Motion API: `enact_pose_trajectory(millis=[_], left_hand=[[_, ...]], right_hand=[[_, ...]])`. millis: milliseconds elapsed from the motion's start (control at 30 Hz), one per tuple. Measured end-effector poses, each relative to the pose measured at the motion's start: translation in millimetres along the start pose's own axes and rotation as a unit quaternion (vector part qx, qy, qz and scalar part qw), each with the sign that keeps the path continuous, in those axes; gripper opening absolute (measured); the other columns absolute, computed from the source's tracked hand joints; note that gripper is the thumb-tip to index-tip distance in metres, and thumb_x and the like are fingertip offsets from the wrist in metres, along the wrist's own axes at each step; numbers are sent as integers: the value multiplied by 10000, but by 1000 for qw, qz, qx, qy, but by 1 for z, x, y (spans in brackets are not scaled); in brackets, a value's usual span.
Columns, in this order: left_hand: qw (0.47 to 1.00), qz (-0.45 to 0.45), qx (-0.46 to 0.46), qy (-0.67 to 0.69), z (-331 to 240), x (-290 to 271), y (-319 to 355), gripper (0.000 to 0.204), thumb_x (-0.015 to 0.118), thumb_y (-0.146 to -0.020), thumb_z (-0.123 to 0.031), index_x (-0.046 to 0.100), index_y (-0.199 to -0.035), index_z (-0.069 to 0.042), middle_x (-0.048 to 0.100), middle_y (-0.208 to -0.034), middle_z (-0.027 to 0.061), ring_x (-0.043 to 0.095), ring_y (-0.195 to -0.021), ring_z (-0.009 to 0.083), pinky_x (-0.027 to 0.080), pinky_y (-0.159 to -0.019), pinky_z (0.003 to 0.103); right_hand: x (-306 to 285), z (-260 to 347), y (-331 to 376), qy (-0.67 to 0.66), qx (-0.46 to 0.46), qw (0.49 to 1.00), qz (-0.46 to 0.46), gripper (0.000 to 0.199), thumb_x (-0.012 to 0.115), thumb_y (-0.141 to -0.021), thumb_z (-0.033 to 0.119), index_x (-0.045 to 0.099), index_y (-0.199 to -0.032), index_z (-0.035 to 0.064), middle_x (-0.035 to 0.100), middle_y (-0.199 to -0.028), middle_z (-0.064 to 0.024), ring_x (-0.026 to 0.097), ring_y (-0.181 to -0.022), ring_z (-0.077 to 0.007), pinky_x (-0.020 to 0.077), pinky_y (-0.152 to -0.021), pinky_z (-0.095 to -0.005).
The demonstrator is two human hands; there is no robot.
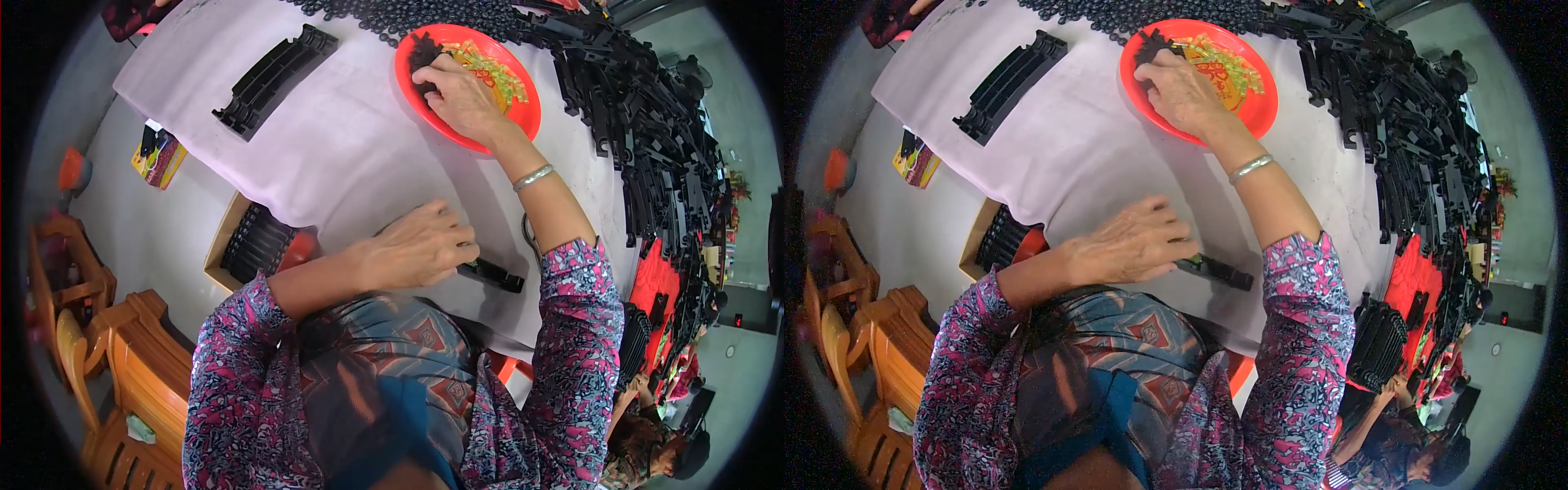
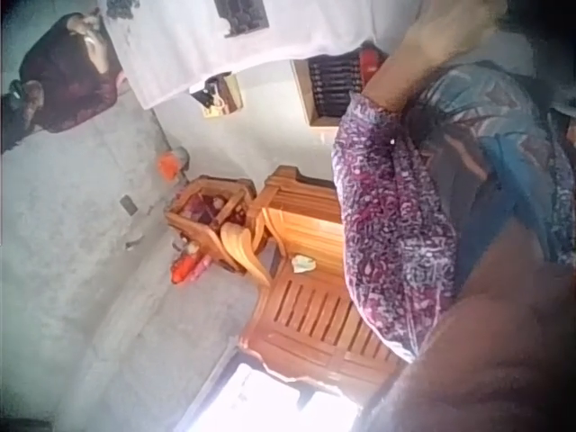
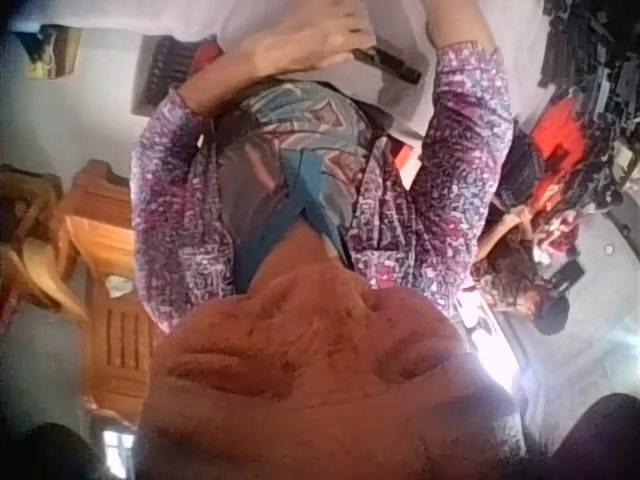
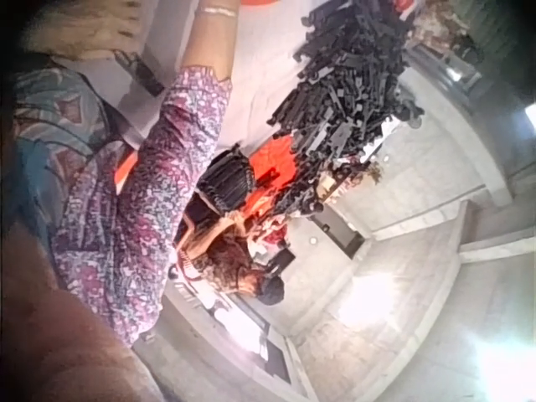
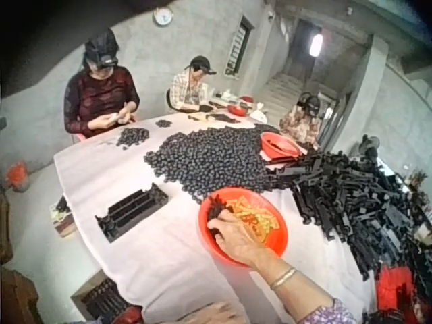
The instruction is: The person assembles printer cartridge components, including housing, plastic components, and springs, by hand and using a wire puller tool.
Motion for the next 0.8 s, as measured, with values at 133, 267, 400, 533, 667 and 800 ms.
enact_pose_trajectory(millis=[133, 267, 400, 533, 667, 800], left_hand=[[999, -9, -27, 30, 2, 8, 4, 366, 774, -712, -189, 595, -1021, -108, 528, -921, 45, 546, -908, 221, 417, -820, 381], [999, -12, -29, 19, 1, 8, 5, 389, 779, -709, -210, 600, -1038, -107, 521, -935, 48, 544, -912, 227, 418, -823, 379], [997, -46, -26, 48, 1, -1, 4, 256, 738, -744, -254, 646, -930, -103, 557, -928, 51, 574, -912, 221, 421, -806, 349], [987, -93, -16, 134, 0, -18, -4, 307, 749, -750, -254, 647, -972, -68, 553, -929, 81, 569, -927, 255, 437, -810, 384], [947, -183, -141, 225, 29, -34, 7, 352, 734, -811, -190, 631, -1107, -30, 582, -987, 93, 591, -916, 239, 479, -771, 346], [838, -312, -249, 373, 62, -44, 29, 327, 635, -935, -170, 598, -1221, -18, 619, -1056, 43, 578, -930, 121, 473, -760, 248]], right_hand=[[10, -3, -7, 18, -61, 998, -1, 240, 585, -810, -21, 629, -1022, 80, 556, -1013, -96, 605, -897, -332, 512, -807, -421], [16, -7, -13, 16, -63, 998, 16, 229, 592, -796, -21, 628, -1004, 69, 557, -974, -106, 602, -876, -329, 519, -784, -412], [4, -11, -12, -60, -49, 995, -63, 192, 609, -833, -9, 641, -1008, 64, 620, -902, -80, 627, -795, -256, 531, -726, -343], [-25, -37, 5, -285, 80, 935, -195, 112, 641, -817, 15, 670, -919, 50, 656, -826, -39, 630, -686, -163, 522, -640, -305], [-45, -29, 47, -568, 209, 770, -199, 76, 629, -863, 32, 651, -932, 13, 655, -871, -41, 619, -715, -127, 516, -642, -269], [-52, 11, 99, -664, 158, 715, -154, 123, 581, -881, -19, 605, -1001, -4, 643, -958, -90, 629, -813, -159, 533, -720, -295]])
Point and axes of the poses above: each hand's wrist, its own y-axis away from the middle knuckle, its own x-axis out of the palm, z = x × y, the point moved 8 cm from there along -y, towards the middle knuckle
